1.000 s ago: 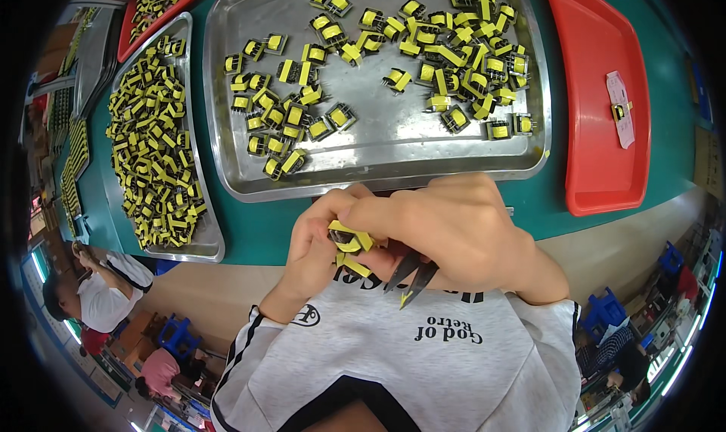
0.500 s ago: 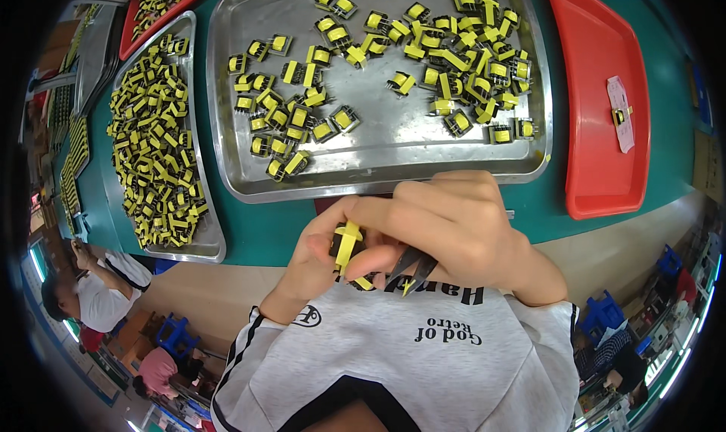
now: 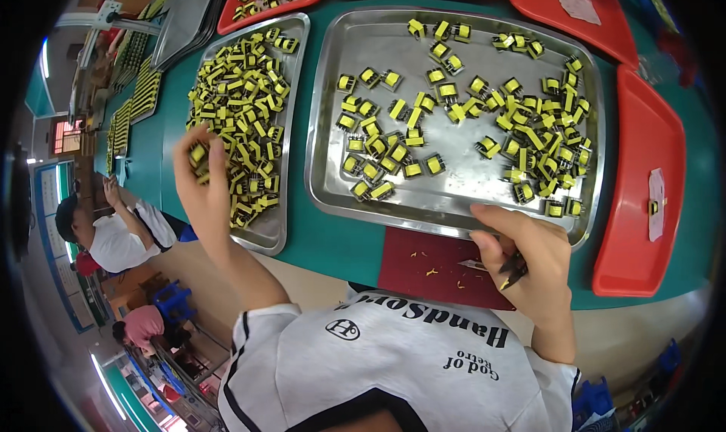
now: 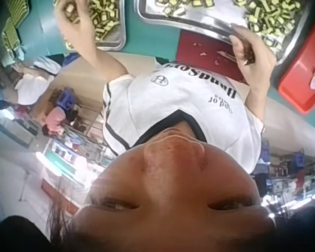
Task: Assembling or inspecting small yellow and black electronic components at a factory workbench.
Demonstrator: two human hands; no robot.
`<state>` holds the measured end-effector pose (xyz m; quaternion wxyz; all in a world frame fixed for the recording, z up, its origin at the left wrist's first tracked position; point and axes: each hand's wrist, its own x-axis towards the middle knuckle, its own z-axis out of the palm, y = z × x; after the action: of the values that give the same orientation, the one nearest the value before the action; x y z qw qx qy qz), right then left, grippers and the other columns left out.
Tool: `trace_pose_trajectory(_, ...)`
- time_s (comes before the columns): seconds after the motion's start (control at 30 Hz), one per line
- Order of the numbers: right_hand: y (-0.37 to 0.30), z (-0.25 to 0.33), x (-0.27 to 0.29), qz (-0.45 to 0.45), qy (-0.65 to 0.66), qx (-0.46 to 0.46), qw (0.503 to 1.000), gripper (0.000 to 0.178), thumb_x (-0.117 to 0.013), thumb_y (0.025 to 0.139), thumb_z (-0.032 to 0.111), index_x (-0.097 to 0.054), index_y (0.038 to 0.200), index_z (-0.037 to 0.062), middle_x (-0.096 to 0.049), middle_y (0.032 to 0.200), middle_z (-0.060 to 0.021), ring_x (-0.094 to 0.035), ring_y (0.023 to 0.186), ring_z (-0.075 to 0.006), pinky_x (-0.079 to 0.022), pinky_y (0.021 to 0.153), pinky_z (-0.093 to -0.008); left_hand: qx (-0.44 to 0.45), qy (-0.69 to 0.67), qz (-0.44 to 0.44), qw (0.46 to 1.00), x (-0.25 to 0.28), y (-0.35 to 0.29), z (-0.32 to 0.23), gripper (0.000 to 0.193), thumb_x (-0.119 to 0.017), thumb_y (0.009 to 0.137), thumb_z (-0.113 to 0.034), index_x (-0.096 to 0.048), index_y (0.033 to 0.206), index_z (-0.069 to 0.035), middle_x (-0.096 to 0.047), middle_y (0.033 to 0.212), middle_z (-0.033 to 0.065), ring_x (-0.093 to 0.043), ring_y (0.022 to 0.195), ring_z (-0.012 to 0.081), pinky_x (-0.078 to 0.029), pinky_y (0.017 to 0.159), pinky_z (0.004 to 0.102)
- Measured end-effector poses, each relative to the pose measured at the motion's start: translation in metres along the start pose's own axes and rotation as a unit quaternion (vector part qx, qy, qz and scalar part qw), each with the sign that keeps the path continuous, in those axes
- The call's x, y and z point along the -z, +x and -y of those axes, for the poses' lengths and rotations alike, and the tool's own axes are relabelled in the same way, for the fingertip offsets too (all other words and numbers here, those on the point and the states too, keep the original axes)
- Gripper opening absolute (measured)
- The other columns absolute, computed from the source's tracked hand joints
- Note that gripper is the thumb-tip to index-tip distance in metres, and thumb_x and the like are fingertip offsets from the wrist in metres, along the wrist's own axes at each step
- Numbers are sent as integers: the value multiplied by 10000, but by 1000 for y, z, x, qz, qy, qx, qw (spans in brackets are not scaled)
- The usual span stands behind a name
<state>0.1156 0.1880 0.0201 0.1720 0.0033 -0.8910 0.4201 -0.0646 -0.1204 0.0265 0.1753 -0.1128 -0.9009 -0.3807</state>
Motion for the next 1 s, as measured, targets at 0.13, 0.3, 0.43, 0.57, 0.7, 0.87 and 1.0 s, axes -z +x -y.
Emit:
trace_pose_trajectory(0.13, 0, -3, 1, 25, -4, -4, 1000, 192, -708, 804, 81, -652, 974, 10, -506, 574, -35, -410, 441, -110, -318, 441, -242, -115, 125, 78, 982, -6, 53, 0, 224, -608, 880, -100, -585, 1101, -80, -602, 983, 106, -604, 835, 242, -479, 724, 322)
trace_pose_trajectory(0.3, 0, -2, 0, 33, -19, -16, 999, 228, -710, 787, 51, -645, 1004, 27, -529, 577, -55, -467, 440, -128, -361, 446, -251, -255, 279, 202, 904, -40, 101, -8, 196, -600, 866, -143, -604, 1062, -148, -602, 991, 73, -603, 883, 299, -493, 686, 392)
trace_pose_trajectory(0.43, 12, -3, 0, 59, -49, -13, 997, 264, -708, 783, 55, -631, 1036, 52, -585, 596, -82, -565, 478, -194, -400, 450, -297, -386, 359, 204, 825, -59, 129, 14, 254, -618, 854, -226, -597, 1091, -136, -586, 973, 64, -579, 968, 260, -501, 736, 396)
trace_pose_trajectory(0.57, 15, -9, 4, 151, -133, -43, 979, 374, -701, 748, 122, -554, 1089, 75, -663, 722, -78, -636, 610, -273, -461, 504, -377, -388, 364, 175, 828, -69, 135, 18, 382, -640, 841, -292, -569, 1187, -145, -554, 1188, 114, -539, 1103, 307, -481, 859, 419)
trace_pose_trajectory(0.7, 22, -13, -13, 168, -182, -74, 966, 455, -706, 760, 211, -509, 1158, 112, -627, 598, -54, -629, 556, -262, -449, 496, -366, -340, 206, 233, 887, -54, 96, -39, 410, -647, 842, -263, -558, 1216, -119, -525, 1273, 134, -521, 1151, 337, -428, 938, 432)
trace_pose_trajectory(0.87, 28, -24, -34, 189, -249, -68, 947, 444, -739, 721, 241, -495, 1070, 118, -631, 611, -77, -623, 537, -275, -416, 459, -366, -327, -8, 312, 892, -38, 4, -86, 275, -639, 785, -71, -621, 1058, -47, -583, 1200, 164, -561, 1100, 327, -457, 905, 392)
trace_pose_trajectory(1.0, 26, -24, -32, 150, -151, -26, 977, 393, -742, 729, 201, -523, 1047, 126, -615, 596, -69, -604, 492, -246, -414, 424, -336, -174, -176, 330, 911, -49, -61, -80, 230, -563, 816, -14, -575, 1045, -17, -575, 1199, 206, -554, 1122, 323, -435, 946, 386)
